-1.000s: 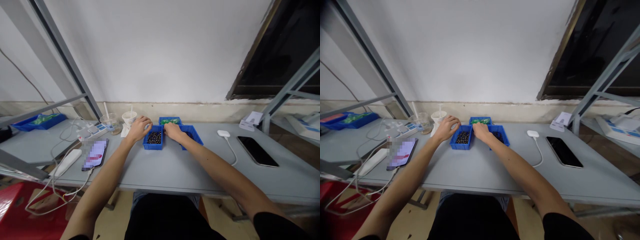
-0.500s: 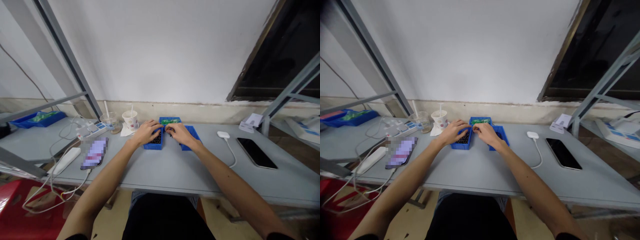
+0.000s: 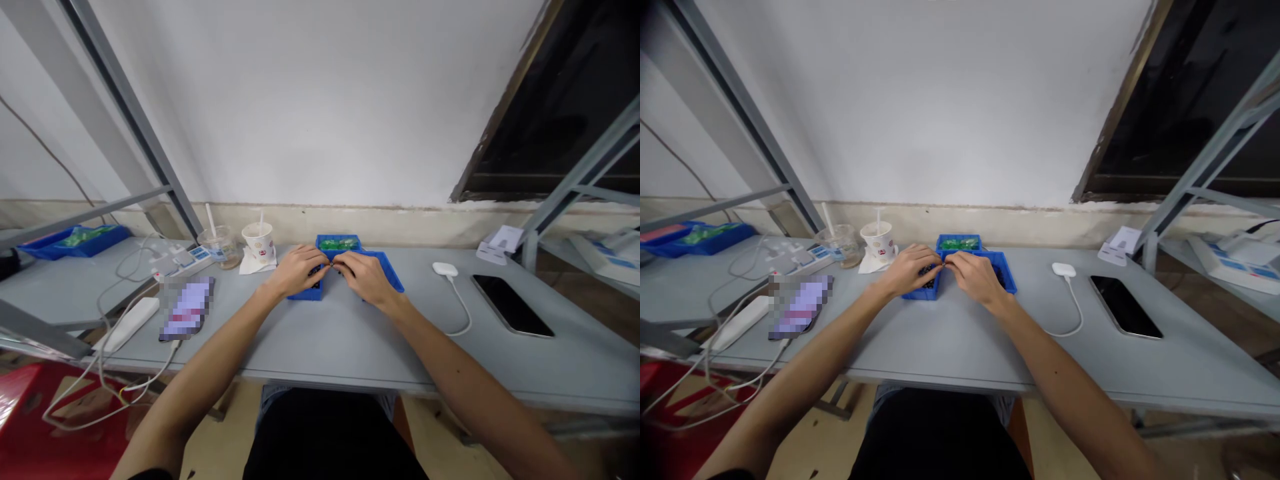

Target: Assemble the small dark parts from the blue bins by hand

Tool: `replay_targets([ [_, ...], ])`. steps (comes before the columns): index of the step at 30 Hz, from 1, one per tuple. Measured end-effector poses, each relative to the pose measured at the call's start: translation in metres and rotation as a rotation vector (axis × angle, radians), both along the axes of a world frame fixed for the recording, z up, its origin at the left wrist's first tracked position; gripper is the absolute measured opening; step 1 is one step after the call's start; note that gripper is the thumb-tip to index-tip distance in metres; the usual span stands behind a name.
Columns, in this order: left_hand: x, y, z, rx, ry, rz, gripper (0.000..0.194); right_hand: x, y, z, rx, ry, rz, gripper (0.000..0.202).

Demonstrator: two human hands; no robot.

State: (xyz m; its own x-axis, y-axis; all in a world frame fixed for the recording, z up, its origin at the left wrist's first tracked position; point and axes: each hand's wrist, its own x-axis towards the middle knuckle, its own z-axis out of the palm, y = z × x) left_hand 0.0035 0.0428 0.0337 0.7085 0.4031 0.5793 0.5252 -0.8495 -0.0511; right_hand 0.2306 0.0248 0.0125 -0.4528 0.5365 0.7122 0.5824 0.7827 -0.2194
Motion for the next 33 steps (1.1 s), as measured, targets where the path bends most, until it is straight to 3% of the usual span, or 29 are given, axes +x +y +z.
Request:
replay_targets([
  [10, -0.001, 0.001, -0.002, -0.008, -0.032, -0.015, 0.028, -0.004, -0.002, 0.000, 0.057, -0.072, -0.066, 0.021],
  [18, 0.000, 0.004, -0.007, 0.020, -0.061, -0.049, 0.025, -0.005, -0.002, -0.005, -0.052, -0.052, -0.065, 0.020],
  [27, 0.000, 0.001, -0.002, 0.012, -0.092, -0.068, 0.029, -0.011, -0.005, -0.003, -0.263, 0.037, 0.030, 0.024],
  [33, 0.000, 0.002, -0.002, 0.016, -0.143, -0.012, 0.030, -0.012, -0.010, -0.001, -0.158, -0.027, -0.113, 0.025],
])
